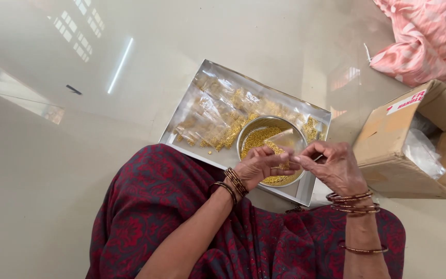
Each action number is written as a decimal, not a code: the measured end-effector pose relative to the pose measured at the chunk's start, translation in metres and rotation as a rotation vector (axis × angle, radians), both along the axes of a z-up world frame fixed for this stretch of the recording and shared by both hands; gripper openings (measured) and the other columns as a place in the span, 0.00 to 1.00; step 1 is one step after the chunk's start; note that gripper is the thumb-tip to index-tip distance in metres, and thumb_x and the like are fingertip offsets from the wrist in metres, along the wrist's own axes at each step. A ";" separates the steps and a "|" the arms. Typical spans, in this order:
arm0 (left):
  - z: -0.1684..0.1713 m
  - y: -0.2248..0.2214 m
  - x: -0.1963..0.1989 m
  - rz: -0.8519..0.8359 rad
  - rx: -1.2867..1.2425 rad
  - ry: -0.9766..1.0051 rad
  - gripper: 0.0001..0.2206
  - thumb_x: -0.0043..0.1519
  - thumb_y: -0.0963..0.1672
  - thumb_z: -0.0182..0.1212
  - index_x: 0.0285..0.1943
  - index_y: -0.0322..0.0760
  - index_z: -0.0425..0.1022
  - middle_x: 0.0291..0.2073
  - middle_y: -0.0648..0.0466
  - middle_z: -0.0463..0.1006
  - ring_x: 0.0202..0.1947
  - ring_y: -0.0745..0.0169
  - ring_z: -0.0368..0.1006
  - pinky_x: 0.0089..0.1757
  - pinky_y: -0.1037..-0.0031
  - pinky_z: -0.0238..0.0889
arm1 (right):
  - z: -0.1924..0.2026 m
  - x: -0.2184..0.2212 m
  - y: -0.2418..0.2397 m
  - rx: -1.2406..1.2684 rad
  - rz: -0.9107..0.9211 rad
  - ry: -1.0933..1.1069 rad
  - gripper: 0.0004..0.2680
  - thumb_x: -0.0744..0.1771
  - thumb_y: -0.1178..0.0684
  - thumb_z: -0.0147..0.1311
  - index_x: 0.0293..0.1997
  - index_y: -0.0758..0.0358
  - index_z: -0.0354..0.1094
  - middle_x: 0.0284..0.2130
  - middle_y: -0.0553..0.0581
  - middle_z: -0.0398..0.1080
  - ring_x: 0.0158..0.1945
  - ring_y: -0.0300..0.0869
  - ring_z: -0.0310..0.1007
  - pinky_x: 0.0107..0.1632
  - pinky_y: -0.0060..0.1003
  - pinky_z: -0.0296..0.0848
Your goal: The person fills small plastic sachets with beads and places them in a tray.
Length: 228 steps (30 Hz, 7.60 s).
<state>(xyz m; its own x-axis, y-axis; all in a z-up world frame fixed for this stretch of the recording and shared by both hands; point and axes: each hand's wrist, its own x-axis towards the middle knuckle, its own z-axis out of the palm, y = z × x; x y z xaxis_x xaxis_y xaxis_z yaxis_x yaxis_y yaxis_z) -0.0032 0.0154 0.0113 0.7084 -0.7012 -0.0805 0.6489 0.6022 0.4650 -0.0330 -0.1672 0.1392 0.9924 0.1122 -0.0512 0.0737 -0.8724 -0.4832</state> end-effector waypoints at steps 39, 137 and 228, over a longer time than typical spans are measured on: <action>-0.004 0.029 0.017 0.234 0.153 -0.285 0.05 0.63 0.43 0.69 0.42 0.36 0.81 0.40 0.52 0.85 0.42 0.68 0.80 0.48 0.71 0.76 | -0.044 -0.010 0.013 0.912 -0.125 0.016 0.06 0.64 0.62 0.61 0.43 0.69 0.77 0.38 0.59 0.79 0.39 0.41 0.82 0.41 0.38 0.87; -0.037 -0.002 -0.018 -0.114 0.432 -0.250 0.18 0.57 0.37 0.69 0.55 0.21 0.73 0.30 0.49 0.82 0.28 0.64 0.80 0.34 0.75 0.79 | -0.118 -0.059 -0.063 1.135 -0.366 0.049 0.09 0.64 0.60 0.66 0.45 0.71 0.75 0.32 0.56 0.79 0.32 0.33 0.75 0.34 0.26 0.73; -0.062 -0.014 -0.018 0.318 0.260 0.259 0.25 0.56 0.55 0.71 0.44 0.31 0.72 0.34 0.45 0.79 0.35 0.54 0.77 0.40 0.65 0.74 | -0.069 -0.041 0.053 0.086 0.377 -0.309 0.18 0.63 0.58 0.59 0.60 0.66 0.68 0.55 0.68 0.73 0.50 0.55 0.78 0.49 0.40 0.78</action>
